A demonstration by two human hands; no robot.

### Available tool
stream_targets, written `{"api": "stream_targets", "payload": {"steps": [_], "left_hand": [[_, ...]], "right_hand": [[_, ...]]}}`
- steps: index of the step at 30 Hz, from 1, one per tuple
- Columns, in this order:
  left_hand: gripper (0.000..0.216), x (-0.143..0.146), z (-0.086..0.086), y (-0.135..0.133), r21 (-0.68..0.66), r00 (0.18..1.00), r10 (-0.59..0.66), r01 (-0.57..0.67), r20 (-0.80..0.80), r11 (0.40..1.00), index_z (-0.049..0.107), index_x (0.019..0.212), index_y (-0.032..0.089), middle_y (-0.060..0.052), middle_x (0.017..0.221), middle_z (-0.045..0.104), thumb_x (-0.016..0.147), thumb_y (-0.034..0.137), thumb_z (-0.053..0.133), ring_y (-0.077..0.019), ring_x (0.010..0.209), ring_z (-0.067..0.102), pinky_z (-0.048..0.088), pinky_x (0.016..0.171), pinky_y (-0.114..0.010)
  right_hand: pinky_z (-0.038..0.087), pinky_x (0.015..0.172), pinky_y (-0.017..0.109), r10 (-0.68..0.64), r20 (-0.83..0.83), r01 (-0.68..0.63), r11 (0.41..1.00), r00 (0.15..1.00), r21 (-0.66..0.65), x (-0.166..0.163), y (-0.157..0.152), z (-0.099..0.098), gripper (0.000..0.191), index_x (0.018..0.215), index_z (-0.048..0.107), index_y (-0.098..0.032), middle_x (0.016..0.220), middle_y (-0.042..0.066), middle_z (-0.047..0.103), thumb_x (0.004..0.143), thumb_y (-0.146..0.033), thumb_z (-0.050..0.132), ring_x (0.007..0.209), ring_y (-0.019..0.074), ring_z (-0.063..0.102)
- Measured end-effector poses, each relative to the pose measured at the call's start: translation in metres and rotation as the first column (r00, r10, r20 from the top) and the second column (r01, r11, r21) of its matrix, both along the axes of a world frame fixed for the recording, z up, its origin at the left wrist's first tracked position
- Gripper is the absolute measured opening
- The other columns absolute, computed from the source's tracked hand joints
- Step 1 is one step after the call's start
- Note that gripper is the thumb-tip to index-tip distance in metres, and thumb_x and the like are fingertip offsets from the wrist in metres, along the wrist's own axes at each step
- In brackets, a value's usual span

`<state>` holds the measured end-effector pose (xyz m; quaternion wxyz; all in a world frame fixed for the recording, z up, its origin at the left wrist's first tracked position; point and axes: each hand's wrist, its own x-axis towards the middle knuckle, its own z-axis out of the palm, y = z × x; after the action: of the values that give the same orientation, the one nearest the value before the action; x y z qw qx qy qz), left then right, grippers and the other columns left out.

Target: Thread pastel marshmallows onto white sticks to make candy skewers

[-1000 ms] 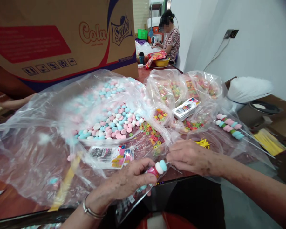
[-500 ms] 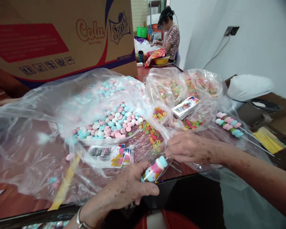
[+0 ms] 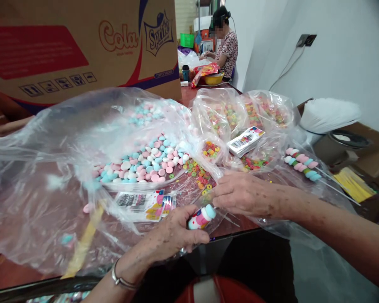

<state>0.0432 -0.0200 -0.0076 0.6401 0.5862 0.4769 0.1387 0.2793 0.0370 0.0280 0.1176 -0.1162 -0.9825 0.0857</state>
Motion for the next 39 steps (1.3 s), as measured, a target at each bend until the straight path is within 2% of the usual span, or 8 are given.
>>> {"api": "stream_targets", "payload": {"steps": [6, 13, 21, 23, 26, 30, 35, 39], "left_hand": [[0.031, 0.022, 0.003, -0.002, -0.008, 0.995, 0.036, -0.036, 0.092, 0.999, 0.063, 0.096, 0.017, 0.006, 0.058, 0.055, 0.073, 0.032, 0.076, -0.0097, 0.045, 0.048, 0.037, 0.044, -0.019], [0.05, 0.024, 0.004, -0.005, -0.081, 0.938, 0.296, -0.285, 0.181, 0.955, 0.06, 0.071, 0.015, 0.0, 0.051, 0.056, 0.092, 0.056, 0.044, -0.0077, 0.042, 0.049, 0.028, 0.039, -0.015], [0.056, 0.035, -0.008, -0.006, -0.02, 0.887, 0.432, -0.435, 0.161, 0.9, 0.064, 0.073, 0.015, -0.003, 0.045, 0.059, 0.09, 0.064, 0.041, -0.0128, 0.036, 0.051, 0.036, 0.034, -0.02], [0.053, 0.035, -0.006, -0.005, 0.01, 0.85, 0.495, -0.505, 0.183, 0.863, 0.061, 0.073, 0.017, -0.001, 0.046, 0.059, 0.09, 0.064, 0.041, -0.0124, 0.036, 0.05, 0.036, 0.034, -0.02], [0.045, 0.034, 0.0, -0.002, 0.125, 0.795, 0.571, -0.6, 0.205, 0.79, 0.06, 0.081, 0.02, 0.002, 0.056, 0.06, 0.092, 0.06, 0.042, -0.0122, 0.043, 0.051, 0.038, 0.037, -0.02], [0.036, 0.039, 0.008, 0.003, 0.331, 0.779, 0.591, -0.626, 0.21, 0.706, 0.059, 0.075, 0.02, 0.003, 0.069, 0.056, 0.092, 0.05, 0.05, -0.0113, 0.061, 0.054, 0.045, 0.053, -0.019], [0.026, 0.044, 0.002, 0.001, -0.116, 0.704, 0.544, -0.559, 0.457, 0.821, 0.055, 0.085, 0.021, 0.004, 0.068, 0.057, 0.089, 0.046, 0.058, -0.0102, 0.051, 0.054, 0.043, 0.047, -0.02], [0.021, 0.037, -0.003, -0.003, -0.219, 0.654, 0.568, -0.539, 0.5, 0.814, 0.056, 0.077, 0.016, 0.001, 0.061, 0.062, 0.087, 0.034, 0.064, -0.0079, 0.048, 0.057, 0.038, 0.045, -0.015]], "right_hand": [[0.039, 0.07, 0.03, 0.068, -0.096, -0.067, 0.998, 0.993, 0.016, -0.021, -0.011, -0.012, 0.021, 0.089, 0.066, -0.017, 0.083, 0.003, 0.066, 0.097, -0.03, 0.051, 0.074, 0.015, 0.053], [0.047, 0.095, 0.044, -0.379, -0.344, 0.398, 0.917, 0.859, -0.016, -0.016, -0.005, -0.013, 0.031, 0.123, 0.054, -0.009, 0.113, 0.017, 0.064, 0.098, -0.023, 0.041, 0.111, 0.0262, 0.057], [0.048, 0.097, 0.035, -0.311, -0.301, 0.196, 0.913, 0.901, -0.358, -0.031, -0.021, -0.016, 0.038, 0.132, 0.05, -0.011, 0.121, 0.014, 0.064, 0.096, -0.022, 0.043, 0.114, 0.02, 0.059], [0.046, 0.099, 0.038, -0.438, -0.301, 0.27, 0.842, 0.847, -0.467, -0.035, -0.023, -0.012, 0.047, 0.136, 0.045, -0.016, 0.124, 0.012, 0.061, 0.091, -0.028, 0.053, 0.116, 0.0218, 0.057], [0.048, 0.093, 0.041, -0.697, -0.226, 0.437, 0.634, 0.681, -0.638, -0.042, -0.023, -0.014, 0.056, 0.127, 0.05, -0.021, 0.116, 0.008, 0.062, 0.077, -0.035, 0.07, 0.109, 0.0238, 0.058], [0.049, 0.078, 0.032, -0.714, -0.161, 0.371, 0.527, 0.682, -0.764, -0.051, -0.023, -0.027, 0.014, 0.086, 0.061, -0.02, 0.09, 0.001, 0.061, 0.078, -0.029, 0.067, 0.086, 0.0173, 0.059], [0.048, 0.052, 0.026, -0.746, -0.14, 0.04, 0.217, 0.651, -0.975, -0.05, -0.025, -0.04, 0.013, 0.088, 0.053, -0.023, 0.062, -0.007, 0.055, 0.089, -0.035, 0.055, 0.051, 0.0124, 0.055], [0.05, 0.057, 0.024, -0.725, -0.223, -0.119, 0.193, 0.652, -0.974, -0.044, -0.022, -0.042, 0.018, 0.093, 0.051, -0.021, 0.072, -0.004, 0.062, 0.085, -0.03, 0.064, 0.059, 0.0121, 0.062]]}}
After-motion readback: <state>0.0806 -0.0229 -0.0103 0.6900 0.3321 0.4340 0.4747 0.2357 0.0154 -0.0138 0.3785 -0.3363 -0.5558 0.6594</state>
